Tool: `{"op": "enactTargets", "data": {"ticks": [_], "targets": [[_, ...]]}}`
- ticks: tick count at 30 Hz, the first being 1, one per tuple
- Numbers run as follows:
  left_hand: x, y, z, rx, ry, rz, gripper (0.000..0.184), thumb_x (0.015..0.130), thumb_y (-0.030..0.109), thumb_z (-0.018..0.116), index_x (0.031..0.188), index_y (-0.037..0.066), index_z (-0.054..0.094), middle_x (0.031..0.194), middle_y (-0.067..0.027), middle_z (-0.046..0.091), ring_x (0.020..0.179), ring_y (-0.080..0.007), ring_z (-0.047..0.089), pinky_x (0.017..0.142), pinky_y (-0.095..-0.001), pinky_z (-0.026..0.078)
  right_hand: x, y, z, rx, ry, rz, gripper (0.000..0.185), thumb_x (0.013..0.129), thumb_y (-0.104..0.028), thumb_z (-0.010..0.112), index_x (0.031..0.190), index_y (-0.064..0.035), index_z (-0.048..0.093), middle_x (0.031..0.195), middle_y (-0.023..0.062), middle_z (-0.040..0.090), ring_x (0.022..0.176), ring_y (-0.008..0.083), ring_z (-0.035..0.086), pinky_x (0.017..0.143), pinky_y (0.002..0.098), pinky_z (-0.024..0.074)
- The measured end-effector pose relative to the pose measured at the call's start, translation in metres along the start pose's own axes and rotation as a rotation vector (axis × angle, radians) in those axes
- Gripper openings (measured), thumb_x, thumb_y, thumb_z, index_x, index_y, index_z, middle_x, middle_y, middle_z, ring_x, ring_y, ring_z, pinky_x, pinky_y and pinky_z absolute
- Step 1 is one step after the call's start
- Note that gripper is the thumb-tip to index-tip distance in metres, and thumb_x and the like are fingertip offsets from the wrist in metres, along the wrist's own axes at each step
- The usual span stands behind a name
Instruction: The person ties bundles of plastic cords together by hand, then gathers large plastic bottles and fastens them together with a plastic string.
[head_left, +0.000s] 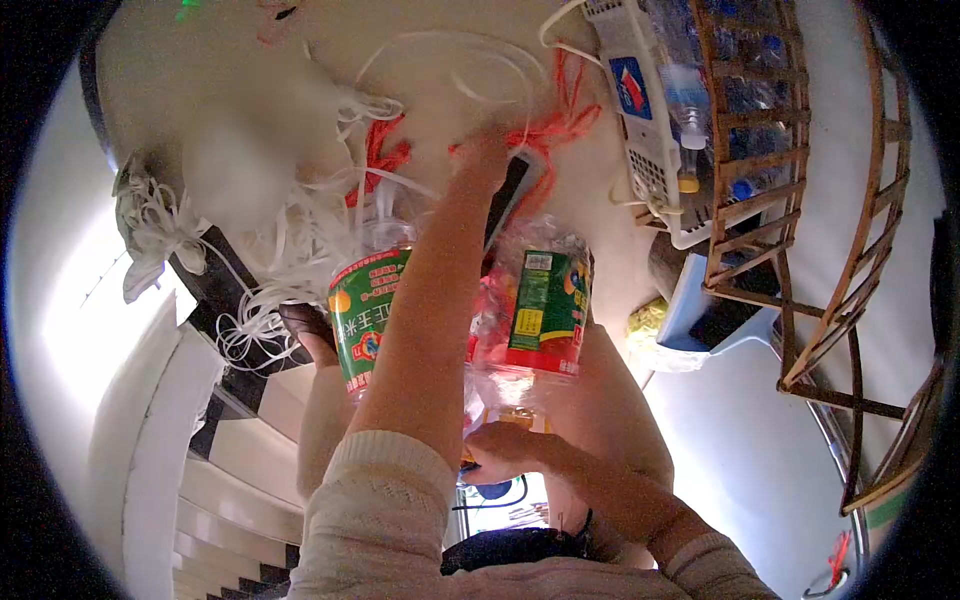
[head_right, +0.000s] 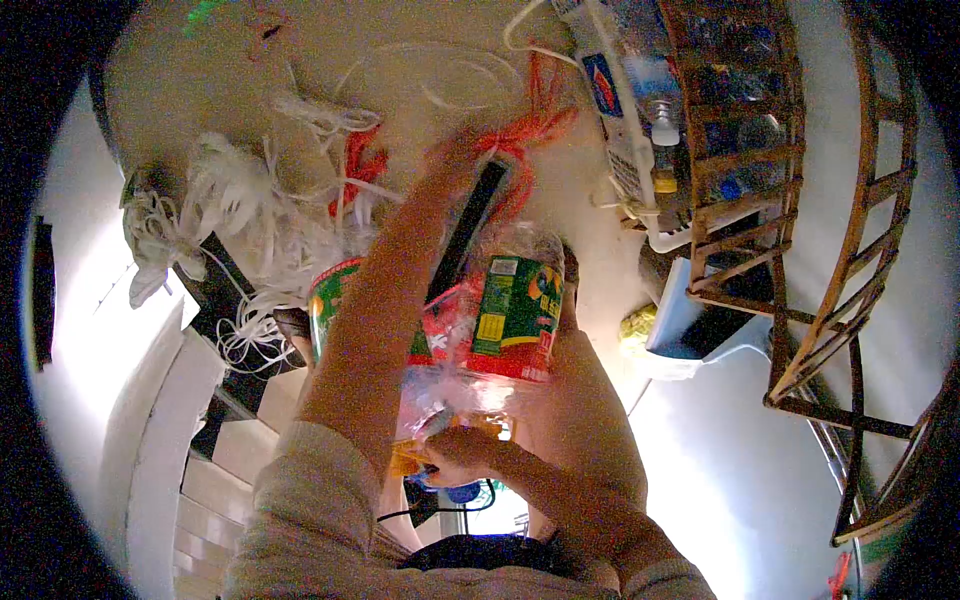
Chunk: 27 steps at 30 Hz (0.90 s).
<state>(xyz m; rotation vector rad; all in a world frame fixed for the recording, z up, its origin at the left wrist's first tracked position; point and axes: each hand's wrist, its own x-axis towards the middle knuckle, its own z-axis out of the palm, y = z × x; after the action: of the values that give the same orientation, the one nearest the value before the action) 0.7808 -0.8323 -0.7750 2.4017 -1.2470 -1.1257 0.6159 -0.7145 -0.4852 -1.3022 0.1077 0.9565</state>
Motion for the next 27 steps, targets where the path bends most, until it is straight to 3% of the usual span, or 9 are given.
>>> {"op": "enactTargets", "data": {"ticks": [5,7,13,16,21,23,25,27], "targets": [[-0.017,-0.014,-0.001,0.08,-0.188,-0.3,0.03,0.084,0.021,0.048,0.108,0.005,0.056,0.107,-0.0153,0.057,0.098,-0.032,0.056,0.082,-0.0413,0.046,-0.003,-0.003,-0.009,-0.011,-0.056,0.006,0.038,0.073,-0.037,0.06,0.084,-0.0006,0.06,0.074,0.0194,0.061,0.073,0.0336,0.061,0.066,0.0415,0.0479],[-0.022,-0.024,-0.008,0.177,-0.319,-0.247,0.03,0.083,0.021,0.048,0.106,0.003,0.057,0.104,-0.0159,0.059,0.098,-0.0324,0.056,0.082,-0.041,0.046,-0.006,-0.01,-0.017,-0.021,-0.083,0.033,0.039,0.074,-0.037,0.059,0.085,0.0002,0.06,0.074,0.0198,0.061,0.073,0.0337,0.061,0.066,0.0416,0.048],[-0.025,-0.046,0.021,0.072,-0.196,-0.175,0.033,0.081,0.025,0.05,0.105,0.005,0.059,0.112,-0.0157,0.055,0.1,-0.0317,0.055,0.084,-0.0439,0.044,-0.004,-0.01,-0.018,-0.039,-0.132,0.075,0.039,0.074,-0.035,0.059,0.087,0.0014,0.059,0.073,0.0199,0.061,0.071,0.0329,0.061,0.066,0.0407,0.0485],[-0.031,-0.021,0.006,0.218,-0.342,-0.301,0.034,0.08,0.027,0.05,0.106,0.007,0.059,0.113,-0.0147,0.055,0.106,-0.0311,0.052,0.088,-0.0456,0.04,-0.002,0.0,-0.008,-0.049,-0.082,0.035,0.04,0.074,-0.036,0.06,0.089,0.0007,0.059,0.072,0.0192,0.061,0.071,0.0317,0.062,0.066,0.0394,0.049],[-0.027,-0.01,-0.102,0.466,-0.083,-0.179,0.04,0.076,0.03,0.054,0.11,0.008,0.058,0.124,-0.0102,0.047,0.121,-0.0262,0.035,0.096,-0.0472,0.029,-0.003,-0.005,-0.012,-0.093,-0.097,0.045,0.039,0.076,-0.035,0.06,0.095,-0.001,0.058,0.074,0.0179,0.061,0.07,0.0303,0.062,0.065,0.038,0.0492],[-0.011,-0.047,-0.116,0.673,0.023,-0.091,0.048,0.079,0.036,0.052,0.117,0.008,0.051,0.126,-0.0133,0.045,0.119,-0.0331,0.039,0.097,-0.0562,0.025,-0.006,-0.015,-0.023,-0.107,-0.127,0.081,0.039,0.077,-0.035,0.059,0.097,-0.0018,0.058,0.074,0.0177,0.062,0.07,0.03,0.062,0.065,0.0377,0.0491],[-0.013,-0.076,-0.128,0.647,0.131,-0.061,0.043,0.075,0.033,0.057,0.113,0.013,0.056,0.123,-0.0102,0.046,0.119,-0.0275,0.037,0.095,-0.0516,0.028,-0.005,-0.017,-0.029,-0.138,-0.143,0.1,0.04,0.077,-0.036,0.059,0.099,-0.0025,0.058,0.073,0.0174,0.062,0.069,0.0298,0.062,0.064,0.0375,0.049],[-0.015,-0.094,-0.136,0.653,0.025,-0.112,0.042,0.072,0.031,0.062,0.11,0.017,0.058,0.121,-0.0085,0.047,0.12,-0.0251,0.036,0.095,-0.0503,0.028,-0.004,-0.011,-0.024,-0.175,-0.146,0.099,0.04,0.077,-0.036,0.059,0.1,-0.0031,0.058,0.073,0.0172,0.062,0.068,0.0296,0.062,0.064,0.0372,0.0487]]}}
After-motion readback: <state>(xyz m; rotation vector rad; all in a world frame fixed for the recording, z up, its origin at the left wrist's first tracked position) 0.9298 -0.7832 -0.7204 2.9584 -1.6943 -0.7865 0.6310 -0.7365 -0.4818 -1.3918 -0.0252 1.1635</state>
